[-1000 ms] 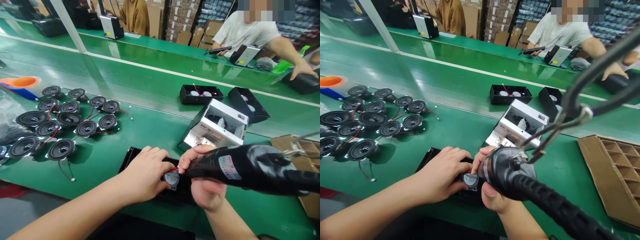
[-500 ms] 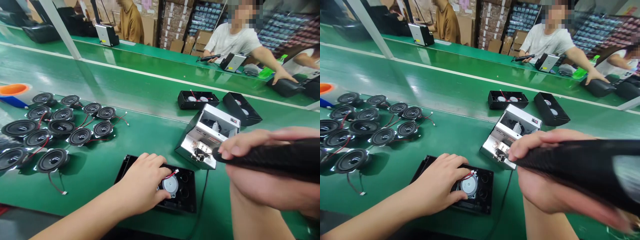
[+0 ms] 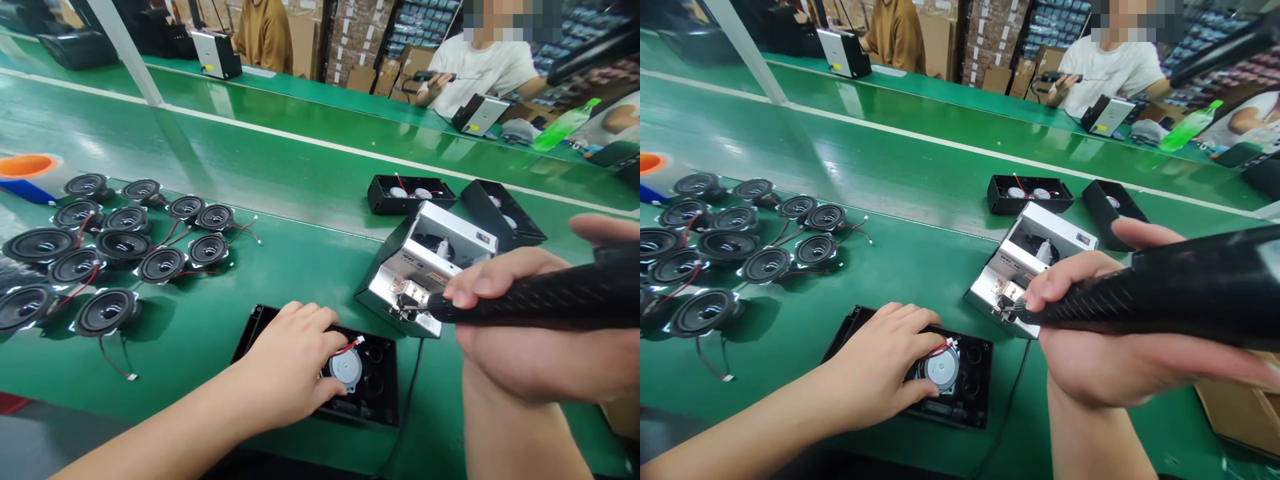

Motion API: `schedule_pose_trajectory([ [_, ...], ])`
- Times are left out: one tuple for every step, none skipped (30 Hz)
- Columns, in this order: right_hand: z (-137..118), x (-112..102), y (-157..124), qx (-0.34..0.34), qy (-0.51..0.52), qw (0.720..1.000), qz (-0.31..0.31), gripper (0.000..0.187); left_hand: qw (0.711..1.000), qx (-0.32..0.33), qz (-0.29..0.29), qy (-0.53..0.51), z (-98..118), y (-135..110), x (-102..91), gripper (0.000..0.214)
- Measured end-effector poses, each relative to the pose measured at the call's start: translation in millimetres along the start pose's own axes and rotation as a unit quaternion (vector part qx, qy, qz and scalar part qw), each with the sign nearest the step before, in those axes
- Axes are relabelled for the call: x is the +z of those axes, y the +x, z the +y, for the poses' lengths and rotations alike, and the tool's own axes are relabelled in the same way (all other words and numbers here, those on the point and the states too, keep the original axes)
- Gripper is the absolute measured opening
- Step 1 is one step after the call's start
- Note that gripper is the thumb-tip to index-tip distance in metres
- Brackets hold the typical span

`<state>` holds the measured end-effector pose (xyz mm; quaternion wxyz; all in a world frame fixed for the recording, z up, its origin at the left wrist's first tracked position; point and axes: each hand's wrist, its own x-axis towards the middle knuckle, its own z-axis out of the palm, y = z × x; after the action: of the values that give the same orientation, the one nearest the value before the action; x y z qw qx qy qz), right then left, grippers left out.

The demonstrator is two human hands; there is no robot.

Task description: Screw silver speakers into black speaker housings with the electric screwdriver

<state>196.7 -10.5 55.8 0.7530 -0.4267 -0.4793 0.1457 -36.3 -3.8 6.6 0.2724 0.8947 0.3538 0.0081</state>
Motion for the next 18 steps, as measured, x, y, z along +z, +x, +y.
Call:
schedule_pose_trajectory([
  [1, 0, 1, -0.001, 0.011, 1.000, -0.005, 0.042, 1.000, 0.001, 0.002, 0.000, 0, 0, 0.4, 0.042],
  [3, 0, 2, 0.001, 0.024, 1.000, -0.011, 0.044, 1.000, 0.001, 0.003, 0.000, 0, 0, 0.6, 0.042],
  [4, 1, 4, 0.010, 0.039, 0.999, -0.018, 0.048, 1.000, 0.002, 0.004, 0.000, 0, 0, 0.7, 0.042],
  [5, 1, 5, 0.025, 0.052, 0.998, -0.031, 0.051, 1.000, 0.002, 0.003, 0.000, 0, 0, 0.6, 0.042],
  [6, 2, 6, 0.038, 0.056, 0.997, -0.035, 0.055, 1.000, 0.001, 0.002, 0.000, 0, 0, 0.4, 0.043],
  [6, 3, 7, 0.045, 0.054, 0.997, -0.033, 0.058, 1.000, 0.000, 0.001, 0.001, 1, 0, 0.0, 0.043],
  [6, 5, 8, 0.048, 0.049, 0.997, -0.029, 0.059, 1.000, -0.001, -0.001, 0.000, 1, 0, -0.5, 0.043],
  [6, 6, 8, 0.046, 0.039, 0.998, -0.028, 0.060, 1.000, -0.002, -0.002, 0.000, 1, 0, -0.9, 0.043],
  [6, 9, 7, 0.035, 0.026, 0.999, -0.023, 0.062, 1.000, -0.002, -0.002, -0.001, 2, 0, -1.3, 0.042],
  [5, 11, 6, 0.022, 0.010, 1.000, -0.014, 0.063, 1.000, -0.002, -0.001, -0.001, 2, 0, -1.6, 0.042],
  [4, 13, 5, 0.010, -0.004, 1.000, -0.006, 0.065, 1.000, -0.001, 0.000, 0.000, 2, 0, -1.8, 0.042],
  [2, 16, 3, 0.004, -0.013, 1.000, -0.004, 0.067, 1.000, 0.000, 0.002, 0.002, 2, 1, -1.9, 0.041],
  [1, 17, 2, 0.011, -0.016, 1.000, -0.009, 0.070, 1.000, 0.000, 0.003, 0.005, 2, 1, -2.0, 0.042],
  [-1, 16, 1, 0.030, -0.010, 0.999, -0.022, 0.073, 1.000, 0.000, 0.003, 0.008, 2, 1, -2.0, 0.042],
  [-3, 14, 0, 0.061, 0.005, 0.997, -0.041, 0.076, 1.000, 0.000, 0.003, 0.011, 2, 1, -2.0, 0.044],
  [-5, 10, -1, 0.094, 0.023, 0.993, -0.059, 0.078, 1.000, -0.001, 0.003, 0.013, 2, 1, -1.8, 0.045],
  [-7, 3, -3, 0.121, 0.039, 0.989, -0.072, 0.078, 1.000, -0.002, 0.002, 0.016, 2, 1, -1.6, 0.045],
  [-9, -6, -7, 0.140, 0.047, 0.986, -0.077, 0.075, 1.000, -0.002, 0.000, 0.018, 2, 1, -1.3, 0.046],
])
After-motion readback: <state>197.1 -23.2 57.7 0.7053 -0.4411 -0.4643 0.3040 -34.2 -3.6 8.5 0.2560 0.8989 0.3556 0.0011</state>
